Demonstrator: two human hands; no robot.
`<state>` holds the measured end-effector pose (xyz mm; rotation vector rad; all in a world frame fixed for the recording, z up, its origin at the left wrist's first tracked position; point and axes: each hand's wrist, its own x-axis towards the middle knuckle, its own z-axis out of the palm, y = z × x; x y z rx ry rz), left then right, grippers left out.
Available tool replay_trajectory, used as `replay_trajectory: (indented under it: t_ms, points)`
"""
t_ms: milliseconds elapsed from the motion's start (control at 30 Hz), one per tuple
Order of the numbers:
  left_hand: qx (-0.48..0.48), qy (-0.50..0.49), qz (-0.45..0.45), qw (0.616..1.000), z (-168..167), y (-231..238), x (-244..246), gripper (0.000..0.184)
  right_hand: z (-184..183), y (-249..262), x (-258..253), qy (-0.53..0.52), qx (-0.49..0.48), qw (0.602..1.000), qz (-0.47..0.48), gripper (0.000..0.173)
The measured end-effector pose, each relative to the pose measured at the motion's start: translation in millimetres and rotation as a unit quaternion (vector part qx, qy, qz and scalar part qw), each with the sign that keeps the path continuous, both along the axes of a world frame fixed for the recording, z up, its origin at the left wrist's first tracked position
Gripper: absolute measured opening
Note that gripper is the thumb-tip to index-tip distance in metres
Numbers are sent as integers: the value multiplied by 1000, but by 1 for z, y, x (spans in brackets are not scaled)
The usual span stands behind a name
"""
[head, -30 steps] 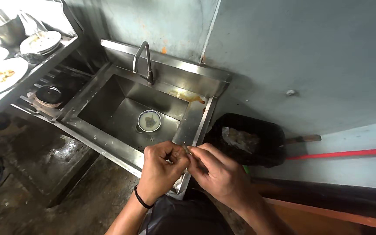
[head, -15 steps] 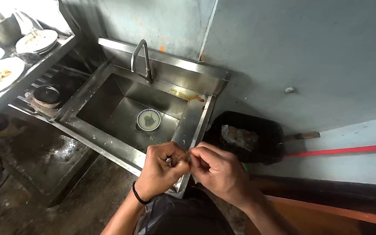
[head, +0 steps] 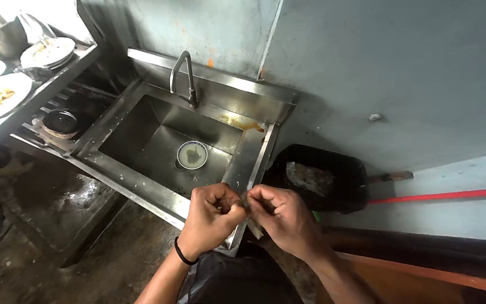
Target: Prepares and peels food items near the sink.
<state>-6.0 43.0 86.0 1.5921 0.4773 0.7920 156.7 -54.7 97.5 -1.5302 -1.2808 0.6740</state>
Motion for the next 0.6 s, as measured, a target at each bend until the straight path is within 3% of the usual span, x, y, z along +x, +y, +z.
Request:
replay_trajectory:
  t_ms: [133, 233, 367, 467, 600]
  points:
    - [18, 14, 37, 999, -4, -3, 1, 6, -3, 1, -2, -136, 37, 989, -42, 8]
    - [41, 9, 62, 997, -3, -4, 0, 12, -2, 1, -5, -256, 81, 961, -69, 12]
    - [90, 9, 85, 992, -2, -4, 0, 7, -4, 2, -8, -359, 119, 924, -60, 17]
    - [106, 14, 74, 991, 0, -2, -1, 6, -5, 4, -6, -380, 140, 914, -31, 16]
    - [104, 10, 42, 994, -1, 1, -4, 8, -5, 5, 6, -314, 142, 938, 44, 15]
